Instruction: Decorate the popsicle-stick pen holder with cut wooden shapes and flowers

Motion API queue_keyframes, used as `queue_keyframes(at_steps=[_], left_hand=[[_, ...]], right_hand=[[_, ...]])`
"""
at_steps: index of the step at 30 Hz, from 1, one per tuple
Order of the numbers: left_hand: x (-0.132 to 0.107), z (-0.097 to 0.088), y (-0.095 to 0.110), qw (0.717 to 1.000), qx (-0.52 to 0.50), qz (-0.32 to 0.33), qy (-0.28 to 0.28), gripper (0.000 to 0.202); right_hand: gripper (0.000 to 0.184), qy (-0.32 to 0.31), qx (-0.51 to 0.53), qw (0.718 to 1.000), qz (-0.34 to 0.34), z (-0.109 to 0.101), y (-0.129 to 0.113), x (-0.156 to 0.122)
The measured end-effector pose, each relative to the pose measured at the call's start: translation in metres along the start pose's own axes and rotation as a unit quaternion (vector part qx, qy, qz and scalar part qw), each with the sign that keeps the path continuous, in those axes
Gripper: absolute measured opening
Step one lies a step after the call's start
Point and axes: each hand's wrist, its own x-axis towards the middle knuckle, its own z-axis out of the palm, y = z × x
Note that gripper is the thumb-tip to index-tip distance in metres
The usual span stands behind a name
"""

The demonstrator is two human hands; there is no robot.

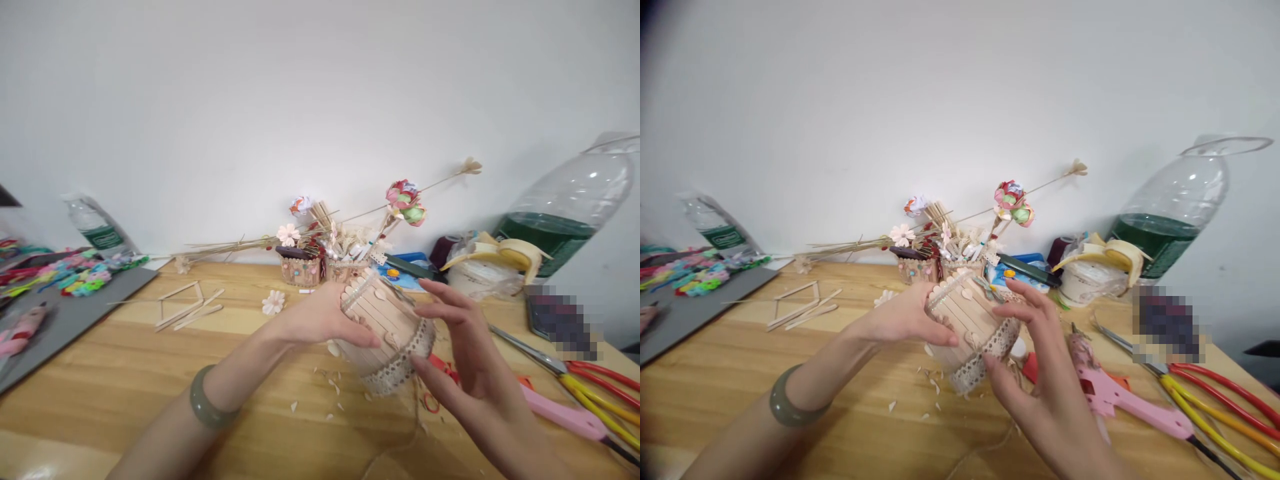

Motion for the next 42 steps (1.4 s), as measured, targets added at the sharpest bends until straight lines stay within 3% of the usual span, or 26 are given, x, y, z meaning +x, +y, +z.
queue_keyframes(at_steps=[3,6,14,24,28,34,42], left_hand=[[0.001,0.007,-0.002,0.998,-0.027,0.035,0.044,0.042],[0.001,0.016,-0.002,0.994,-0.033,0.06,0.083,0.034],[-0.001,0.031,-0.006,0.981,-0.105,0.109,0.119,0.038],[-0.003,0.038,-0.006,0.967,-0.139,0.138,0.161,0.034],[-0.004,0.037,-0.006,0.971,-0.131,0.124,0.158,0.036],[-0.003,0.034,-0.008,0.971,-0.122,0.122,0.162,0.038],[-0.001,0.03,-0.008,0.972,-0.126,0.141,0.138,0.038]], right_hand=[[0.018,0.092,-0.126,0.985,-0.07,0.0,-0.006,0.001],[0.018,0.143,-0.194,0.963,-0.123,0.003,-0.009,0.004],[0.024,0.182,-0.238,0.938,-0.174,0.007,-0.013,0.009],[0.03,0.172,-0.258,0.927,-0.21,0.004,-0.013,0.009],[0.032,0.135,-0.246,0.929,-0.24,-0.002,-0.008,0.009],[0.028,0.092,-0.282,0.911,-0.285,-0.009,-0.007,0.014],[0.029,0.085,-0.288,0.9,-0.316,-0.011,-0.009,0.017]])
